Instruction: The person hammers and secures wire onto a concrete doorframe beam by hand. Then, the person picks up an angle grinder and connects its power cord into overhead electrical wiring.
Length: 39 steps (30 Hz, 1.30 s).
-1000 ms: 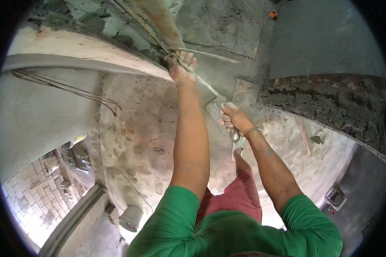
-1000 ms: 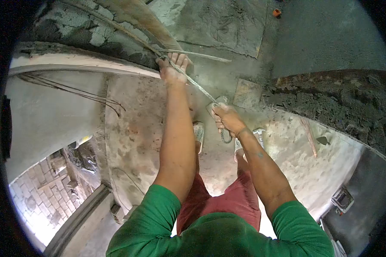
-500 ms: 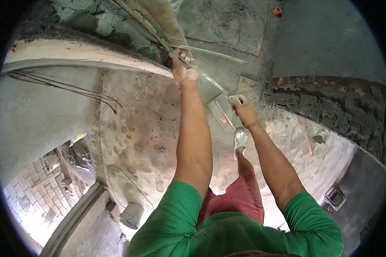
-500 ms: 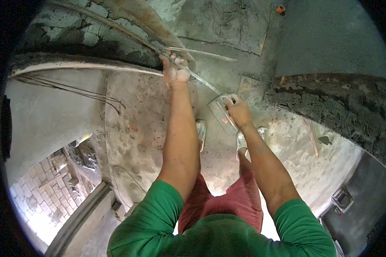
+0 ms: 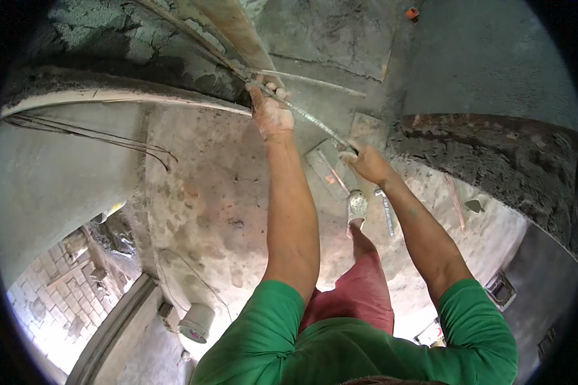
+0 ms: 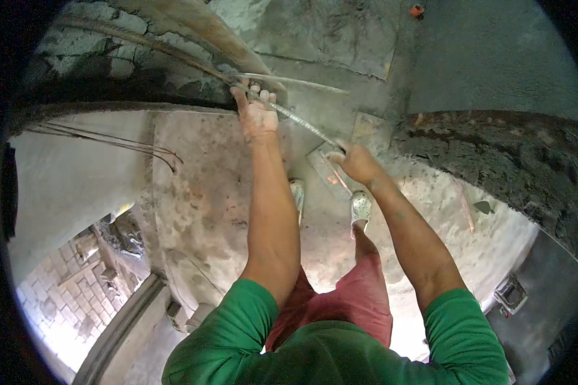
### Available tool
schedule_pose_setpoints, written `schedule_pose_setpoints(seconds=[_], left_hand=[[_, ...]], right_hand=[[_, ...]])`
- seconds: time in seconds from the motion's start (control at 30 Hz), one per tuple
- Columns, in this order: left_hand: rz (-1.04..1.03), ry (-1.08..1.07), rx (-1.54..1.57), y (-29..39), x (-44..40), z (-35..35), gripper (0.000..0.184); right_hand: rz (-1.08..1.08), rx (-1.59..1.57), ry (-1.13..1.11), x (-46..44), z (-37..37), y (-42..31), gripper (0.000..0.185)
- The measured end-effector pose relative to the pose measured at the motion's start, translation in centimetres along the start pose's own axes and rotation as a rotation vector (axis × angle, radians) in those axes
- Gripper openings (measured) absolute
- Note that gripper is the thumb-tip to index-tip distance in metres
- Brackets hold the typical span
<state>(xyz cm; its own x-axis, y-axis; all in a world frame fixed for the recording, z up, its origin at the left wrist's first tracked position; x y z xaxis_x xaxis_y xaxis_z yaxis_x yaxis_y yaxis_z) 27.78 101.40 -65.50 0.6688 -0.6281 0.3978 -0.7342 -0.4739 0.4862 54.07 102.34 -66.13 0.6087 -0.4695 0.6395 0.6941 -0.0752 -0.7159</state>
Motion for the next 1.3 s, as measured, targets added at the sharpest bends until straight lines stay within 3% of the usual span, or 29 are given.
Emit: schedule_pose_setpoints(seconds=[0.03,0.07,0.13,0.2,0.27,0.5,0.57,0.67,0.73,0.77,0.8,0.87,0.97,1.03,1.07,1.13,1.23,1.3], left_hand=[[0.037,0.030,0.010,0.1,0.6,-0.9,0.045],[0.072,0.057,0.022,0.2,1.0,-1.8,0.046],[0.053,-0.016,0.020,0.3,0.5,-1.4,0.044],[0.035,-0.090,0.020,0.1,-0.7,0.0,0.042],[0.075,-0.219,0.271,-0.3,-2.0,0.9,0.041],[0.020,-0.245,0.315,0.9,0.5,-2.5,0.036],[0.003,-0.073,0.231,0.9,-0.4,-0.7,0.034],[0.006,-0.051,0.202,0.5,-0.9,0.5,0.030],[-0.012,0.034,0.128,0.6,-0.5,0.5,0.029],[-0.029,0.120,0.054,0.7,-0.2,0.9,0.028],[-0.027,0.120,0.054,0.5,-0.4,1.5,0.028],[-0.018,-0.051,0.057,0.2,-1.1,1.7,0.029],[0.033,-0.241,0.140,0.2,-0.8,-0.1,0.032],[0.027,-0.213,0.120,-0.2,-1.3,0.6,0.034],[0.016,-0.192,0.108,-0.3,-1.6,0.9,0.036],[0.030,-0.173,0.108,0.0,-1.6,0.6,0.036],[0.045,-0.220,0.129,-0.2,-1.6,0.6,0.032],[0.042,-0.289,0.143,0.1,-1.7,0.6,0.029]], right_hand=[[0.196,0.108,0.252,0.3,1.2,-1.2,0.041],[0.200,0.103,0.250,0.4,0.5,-0.8,0.041],[0.146,0.355,0.514,2.3,1.3,-2.5,0.040],[0.127,0.299,0.512,2.8,1.4,-2.8,0.041],[0.109,0.240,0.509,3.0,2.0,-2.9,0.041],[0.190,0.312,0.518,3.1,2.7,-3.6,0.044],[0.167,0.318,0.488,3.0,2.3,-3.3,0.044],[0.129,0.101,0.255,1.3,0.2,-0.8,0.044],[0.437,-0.086,0.051,0.7,-0.4,-2.4,0.044],[0.434,-0.086,0.051,0.4,0.4,-1.9,0.044],[0.140,-0.151,-0.121,0.3,0.6,-1.8,0.043],[-0.156,-0.213,-0.290,0.4,0.2,-1.3,0.043],[-0.125,-0.151,-0.302,-0.8,-0.5,-1.8,0.040],[-0.079,0.240,-0.115,-2.5,-0.2,-0.7,0.036],[-0.080,0.240,-0.115,-2.7,-1.1,0.2,0.036],[0.269,0.232,0.259,-1.8,-0.1,-1.3,0.029],[0.159,0.318,0.281,-0.4,-0.2,-2.4,0.026],[0.207,0.271,0.211,-1.4,-0.5,-1.9,0.027]])
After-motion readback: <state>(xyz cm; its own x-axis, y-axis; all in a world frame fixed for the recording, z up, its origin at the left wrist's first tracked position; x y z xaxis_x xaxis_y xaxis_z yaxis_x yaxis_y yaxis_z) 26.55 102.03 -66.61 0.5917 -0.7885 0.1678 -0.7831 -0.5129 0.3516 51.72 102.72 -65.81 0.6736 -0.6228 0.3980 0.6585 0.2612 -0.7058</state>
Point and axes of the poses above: each hand's wrist, its own x-axis away from the middle knuckle, its own z-axis out of the back of the hand, y = z × x, the point moved 8 cm from there along -x, towards the middle knuckle, and after that the axes turned 5 degrees about -x, right-handed, at the moved point
